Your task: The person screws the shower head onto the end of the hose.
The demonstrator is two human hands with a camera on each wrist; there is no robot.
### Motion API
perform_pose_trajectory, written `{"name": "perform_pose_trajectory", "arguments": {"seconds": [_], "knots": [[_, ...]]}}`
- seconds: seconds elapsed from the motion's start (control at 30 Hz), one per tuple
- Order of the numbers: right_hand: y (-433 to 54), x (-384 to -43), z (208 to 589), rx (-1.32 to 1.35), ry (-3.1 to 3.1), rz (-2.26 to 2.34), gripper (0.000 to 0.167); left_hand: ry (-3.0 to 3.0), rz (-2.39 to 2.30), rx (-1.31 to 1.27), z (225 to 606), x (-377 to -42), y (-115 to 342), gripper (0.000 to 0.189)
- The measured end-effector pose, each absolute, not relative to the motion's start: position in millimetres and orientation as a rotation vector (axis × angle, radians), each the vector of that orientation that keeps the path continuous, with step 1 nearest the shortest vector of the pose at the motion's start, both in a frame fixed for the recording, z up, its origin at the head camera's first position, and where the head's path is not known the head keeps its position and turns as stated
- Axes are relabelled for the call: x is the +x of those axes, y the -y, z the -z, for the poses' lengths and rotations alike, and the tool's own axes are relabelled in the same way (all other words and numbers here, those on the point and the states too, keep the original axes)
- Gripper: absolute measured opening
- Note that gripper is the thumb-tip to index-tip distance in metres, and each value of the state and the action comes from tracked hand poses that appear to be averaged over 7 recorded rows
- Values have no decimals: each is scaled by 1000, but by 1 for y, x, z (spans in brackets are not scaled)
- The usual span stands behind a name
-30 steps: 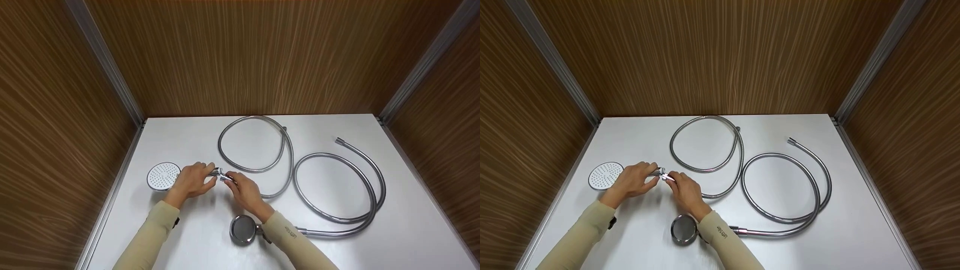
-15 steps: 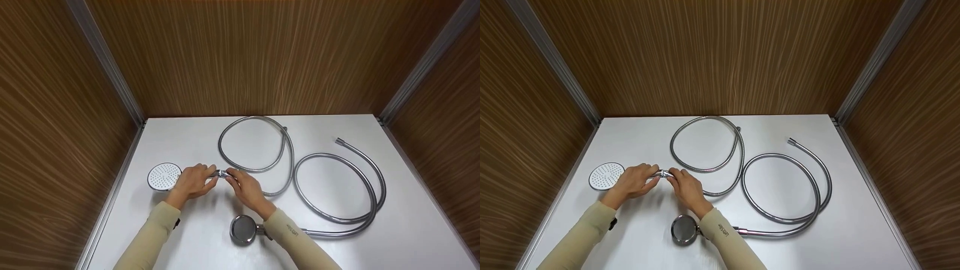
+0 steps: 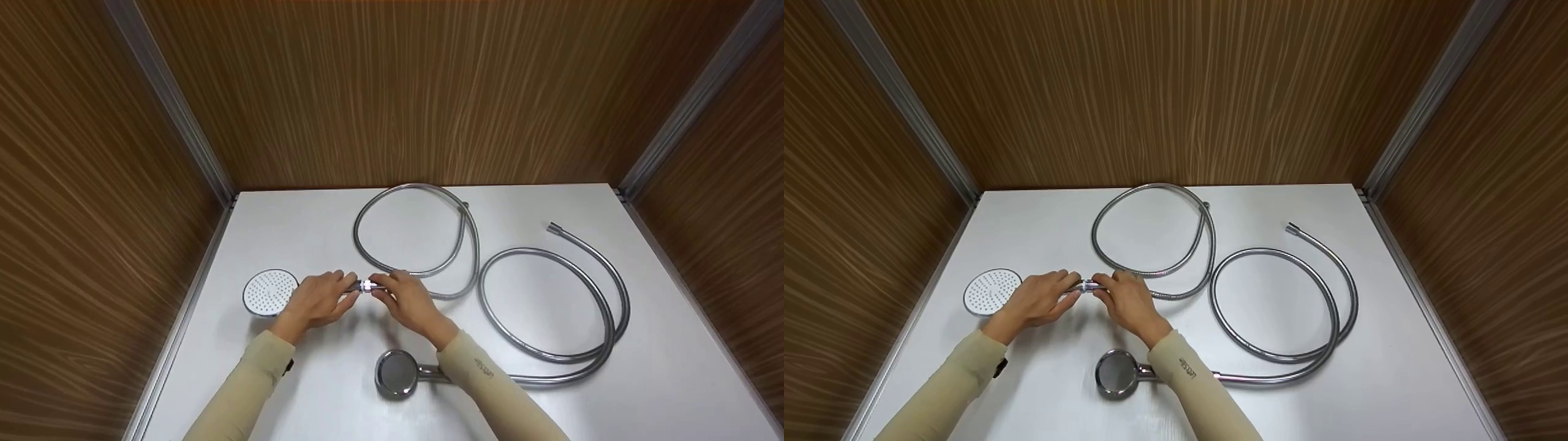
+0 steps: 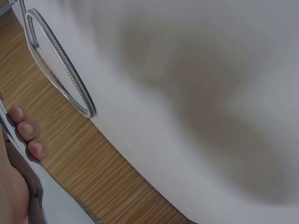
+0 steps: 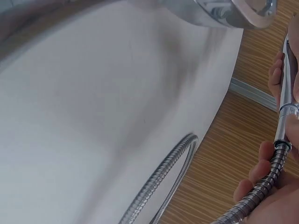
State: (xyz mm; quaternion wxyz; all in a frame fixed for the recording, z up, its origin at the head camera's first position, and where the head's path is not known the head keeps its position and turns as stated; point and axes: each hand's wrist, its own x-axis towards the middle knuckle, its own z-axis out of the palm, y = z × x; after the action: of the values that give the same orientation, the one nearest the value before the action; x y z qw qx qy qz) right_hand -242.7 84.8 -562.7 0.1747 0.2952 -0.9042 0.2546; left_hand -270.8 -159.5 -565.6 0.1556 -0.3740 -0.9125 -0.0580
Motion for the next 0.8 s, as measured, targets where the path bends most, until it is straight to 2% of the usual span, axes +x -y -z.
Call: {"name": "perform_pose_trajectory", "arguments": {"seconds": [0.57, 0.8], "knots": [[-84, -238, 561, 896, 2649, -718, 27, 2620, 158, -1097, 568, -264, 157, 25], [-85, -235, 561, 874, 2750, -760, 39, 2632, 136, -1105, 569, -264, 156, 26]]}}
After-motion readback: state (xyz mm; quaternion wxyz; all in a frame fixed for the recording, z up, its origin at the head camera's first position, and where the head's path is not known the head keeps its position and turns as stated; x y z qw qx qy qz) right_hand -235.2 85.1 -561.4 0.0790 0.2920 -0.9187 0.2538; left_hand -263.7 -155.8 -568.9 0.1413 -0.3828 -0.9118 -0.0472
